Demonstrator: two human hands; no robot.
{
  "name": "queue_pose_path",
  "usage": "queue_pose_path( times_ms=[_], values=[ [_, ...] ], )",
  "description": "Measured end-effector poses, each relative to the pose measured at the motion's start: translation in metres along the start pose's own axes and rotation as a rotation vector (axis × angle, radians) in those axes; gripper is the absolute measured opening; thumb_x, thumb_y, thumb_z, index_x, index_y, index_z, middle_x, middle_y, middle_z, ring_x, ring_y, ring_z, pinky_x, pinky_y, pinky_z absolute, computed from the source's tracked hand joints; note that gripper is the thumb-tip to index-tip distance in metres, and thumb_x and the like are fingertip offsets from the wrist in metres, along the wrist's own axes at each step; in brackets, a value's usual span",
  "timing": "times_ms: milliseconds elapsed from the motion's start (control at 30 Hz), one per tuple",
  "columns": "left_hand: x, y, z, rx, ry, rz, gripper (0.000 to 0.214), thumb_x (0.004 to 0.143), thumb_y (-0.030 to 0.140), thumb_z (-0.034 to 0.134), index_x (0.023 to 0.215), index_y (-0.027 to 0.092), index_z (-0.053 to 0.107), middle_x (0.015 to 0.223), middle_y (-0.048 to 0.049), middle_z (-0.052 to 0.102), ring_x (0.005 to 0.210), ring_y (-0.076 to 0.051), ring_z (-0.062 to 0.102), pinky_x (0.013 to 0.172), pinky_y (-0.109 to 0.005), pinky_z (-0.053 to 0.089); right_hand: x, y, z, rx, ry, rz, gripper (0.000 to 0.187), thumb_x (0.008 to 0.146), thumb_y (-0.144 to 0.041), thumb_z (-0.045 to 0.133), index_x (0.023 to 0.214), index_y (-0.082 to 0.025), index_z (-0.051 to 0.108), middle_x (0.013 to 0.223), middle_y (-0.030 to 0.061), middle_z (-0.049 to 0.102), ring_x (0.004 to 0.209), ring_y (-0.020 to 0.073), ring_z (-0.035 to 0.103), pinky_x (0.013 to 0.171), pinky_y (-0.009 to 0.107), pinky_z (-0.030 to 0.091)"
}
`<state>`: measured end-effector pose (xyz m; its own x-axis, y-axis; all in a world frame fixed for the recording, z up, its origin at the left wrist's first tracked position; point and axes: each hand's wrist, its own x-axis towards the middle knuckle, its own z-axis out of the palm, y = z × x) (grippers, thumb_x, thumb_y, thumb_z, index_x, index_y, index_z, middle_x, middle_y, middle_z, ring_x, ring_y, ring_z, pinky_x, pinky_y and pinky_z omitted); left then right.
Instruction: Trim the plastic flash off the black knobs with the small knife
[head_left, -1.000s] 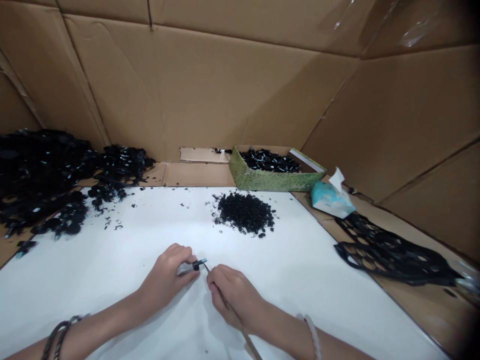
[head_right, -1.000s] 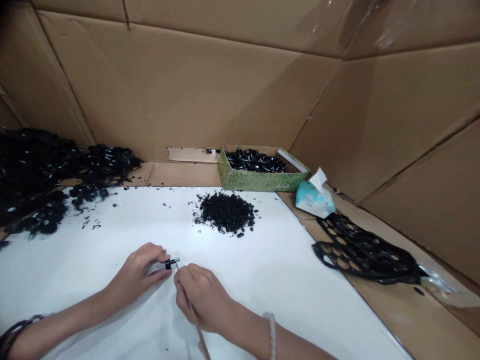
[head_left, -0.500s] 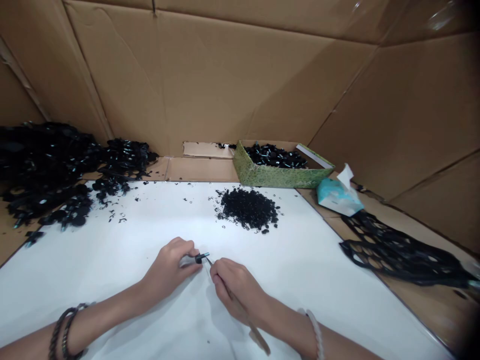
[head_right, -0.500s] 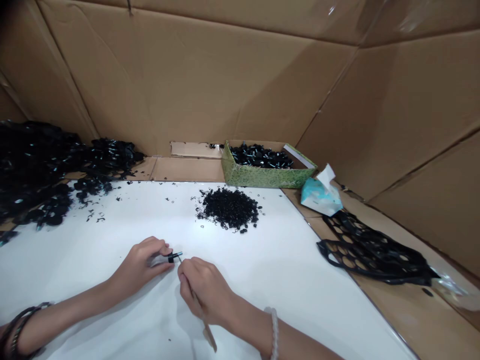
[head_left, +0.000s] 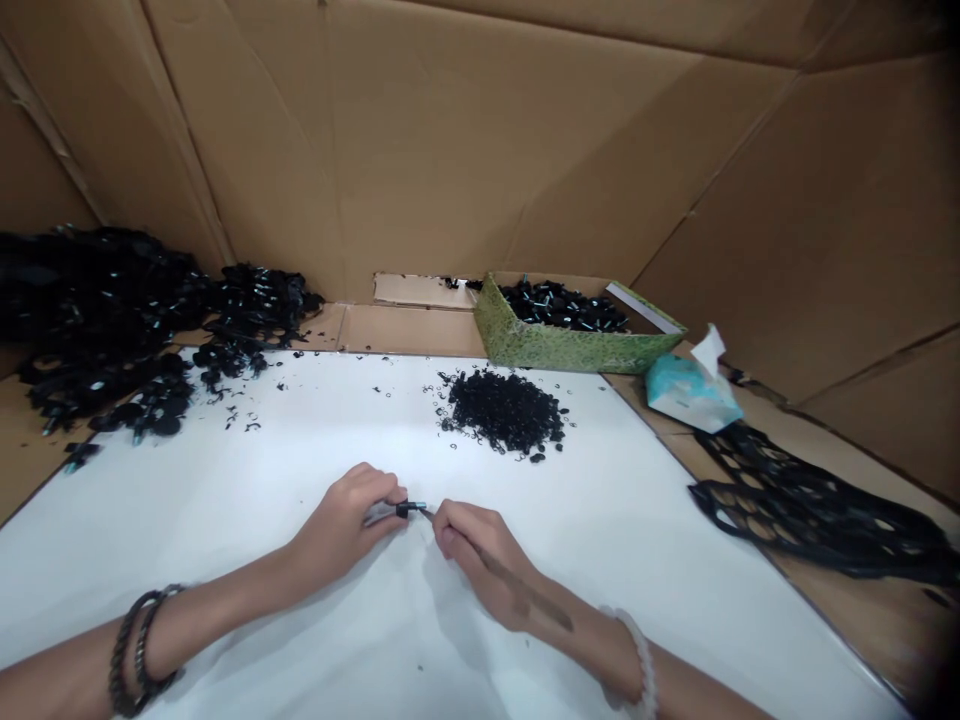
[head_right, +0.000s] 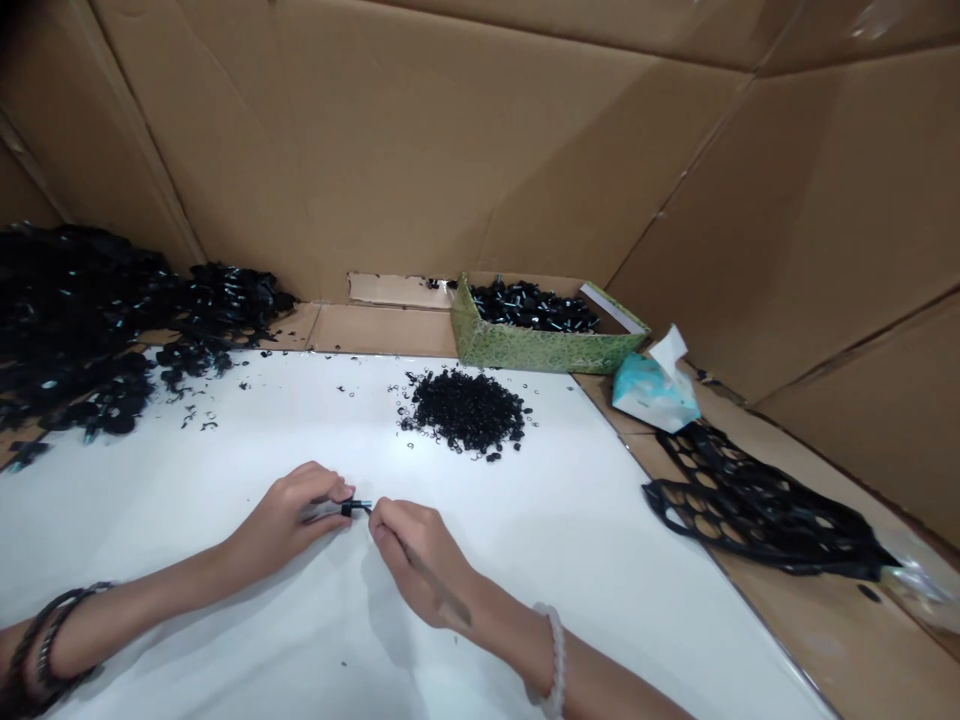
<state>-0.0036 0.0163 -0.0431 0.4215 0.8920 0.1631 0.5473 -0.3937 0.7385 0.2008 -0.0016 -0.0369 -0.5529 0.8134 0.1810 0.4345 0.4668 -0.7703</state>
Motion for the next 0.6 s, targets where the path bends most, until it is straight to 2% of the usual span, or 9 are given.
queue_pose_path(
  times_ms=[167, 367, 600],
  values=[
    [0.001, -0.006, 0.000, -0.013, -0.024, 0.065, 0.006, 0.081, 0.019, 0.057, 0.087, 0.021, 0.058, 0.089, -0.0039, 0.063, 0.088, -0.020, 0.053, 0.074, -0.031, 0.044, 0.000, 0.001, -0.005, 0.139, -0.056, 0.075, 0.022, 0.089, -0.021, 0.030, 0.069, -0.019, 0.039, 0.064, -0.0024, 0.043, 0.057, 0.0104, 0.037, 0.055, 0.023, 0.030],
    [0.012, -0.014, -0.009, -0.038, -0.141, 0.177, 0.007, 0.082, 0.023, 0.059, 0.087, 0.020, 0.059, 0.090, -0.0036, 0.066, 0.090, -0.019, 0.053, 0.078, -0.028, 0.043, 0.007, 0.001, -0.007, 0.340, -0.095, 0.137, 0.023, 0.085, -0.019, 0.030, 0.065, -0.018, 0.040, 0.059, -0.0015, 0.043, 0.058, 0.0116, 0.040, 0.058, 0.025, 0.032],
    [0.021, -0.026, -0.013, -0.058, -0.193, 0.218, 0.015, 0.078, 0.026, 0.064, 0.091, 0.019, 0.064, 0.088, -0.0049, 0.067, 0.089, -0.019, 0.054, 0.077, -0.027, 0.042, 0.003, 0.009, -0.004, 0.251, -0.131, 0.070, 0.025, 0.090, -0.026, 0.029, 0.070, -0.019, 0.041, 0.065, -0.0011, 0.045, 0.061, 0.0118, 0.041, 0.060, 0.025, 0.033]
  ],
)
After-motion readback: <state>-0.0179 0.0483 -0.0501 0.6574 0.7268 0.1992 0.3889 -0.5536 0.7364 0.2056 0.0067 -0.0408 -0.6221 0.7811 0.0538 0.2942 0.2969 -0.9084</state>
